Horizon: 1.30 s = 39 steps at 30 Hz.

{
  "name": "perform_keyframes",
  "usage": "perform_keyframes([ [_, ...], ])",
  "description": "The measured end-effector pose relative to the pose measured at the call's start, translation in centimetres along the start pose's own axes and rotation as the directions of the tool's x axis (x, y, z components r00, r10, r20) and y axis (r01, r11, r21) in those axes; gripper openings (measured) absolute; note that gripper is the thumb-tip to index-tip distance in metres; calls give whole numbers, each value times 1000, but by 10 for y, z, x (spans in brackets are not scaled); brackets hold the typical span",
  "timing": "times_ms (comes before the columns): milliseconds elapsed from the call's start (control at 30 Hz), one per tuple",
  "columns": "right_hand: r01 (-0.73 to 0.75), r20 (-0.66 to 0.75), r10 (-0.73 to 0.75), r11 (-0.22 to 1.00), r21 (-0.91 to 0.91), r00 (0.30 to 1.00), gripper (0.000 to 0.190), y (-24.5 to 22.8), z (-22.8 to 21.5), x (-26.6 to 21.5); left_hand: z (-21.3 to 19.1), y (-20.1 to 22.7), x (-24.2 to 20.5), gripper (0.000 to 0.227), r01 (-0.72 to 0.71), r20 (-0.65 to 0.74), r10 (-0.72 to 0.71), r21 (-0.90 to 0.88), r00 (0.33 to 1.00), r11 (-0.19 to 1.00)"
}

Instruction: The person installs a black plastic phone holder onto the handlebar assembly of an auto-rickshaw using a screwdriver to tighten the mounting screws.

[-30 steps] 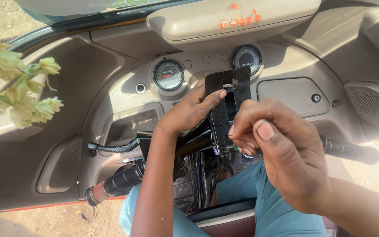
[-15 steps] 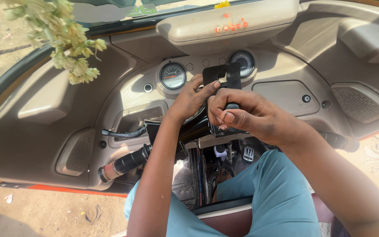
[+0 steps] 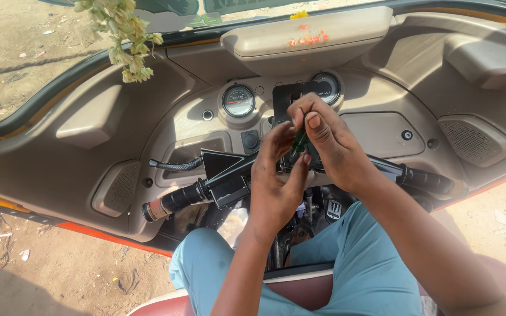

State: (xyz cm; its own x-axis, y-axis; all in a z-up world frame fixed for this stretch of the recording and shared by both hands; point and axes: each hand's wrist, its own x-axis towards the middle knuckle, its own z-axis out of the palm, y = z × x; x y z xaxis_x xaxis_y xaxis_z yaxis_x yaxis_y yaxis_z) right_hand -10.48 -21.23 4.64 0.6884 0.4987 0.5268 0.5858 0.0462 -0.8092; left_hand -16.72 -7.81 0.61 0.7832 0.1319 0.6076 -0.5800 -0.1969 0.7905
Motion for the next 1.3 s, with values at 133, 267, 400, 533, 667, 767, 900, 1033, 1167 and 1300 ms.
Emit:
perform_keyframes([
  [133,123,8,-126,951,-284,992,48,-16,-3,2,16,-5,10,28,-38,-50,44,121,998,992],
  [267,46,191,21,941,-336,981,29,-38,-17,14,-6,-13,26,15,-36,151,16,130,988,991],
  [400,287,459,28,746,-601,888,30,-67,-42,32,-22,-18,43,7,25,413,-26,10,910,1000],
  [533,293,446,161,554,-779,880,16,-74,-35,46,-32,-25,68,7,198,615,-103,-89,782,976],
  [667,236,382,329,405,-883,864,23,-81,-24,49,-28,-27,53,4,283,592,-124,-184,797,941],
  [767,191,277,475,222,-956,835,26,-80,-14,48,-8,-41,41,7,196,484,-73,-208,872,958],
  [900,564,532,-196,373,-737,824,28,-75,-18,57,-4,-62,45,16,107,407,-42,-139,912,984],
  [1033,478,593,-276,852,-212,756,41,-55,-29,64,1,-81,47,16,-663,471,505,265,723,701],
  [1167,-69,654,-122,964,259,747,58,-21,-25,65,-3,-80,57,17,132,604,-36,-116,796,984],
  [1300,-78,323,-65,908,412,944,61,4,-2,46,-8,-66,57,17,134,569,-43,-118,821,984],
])
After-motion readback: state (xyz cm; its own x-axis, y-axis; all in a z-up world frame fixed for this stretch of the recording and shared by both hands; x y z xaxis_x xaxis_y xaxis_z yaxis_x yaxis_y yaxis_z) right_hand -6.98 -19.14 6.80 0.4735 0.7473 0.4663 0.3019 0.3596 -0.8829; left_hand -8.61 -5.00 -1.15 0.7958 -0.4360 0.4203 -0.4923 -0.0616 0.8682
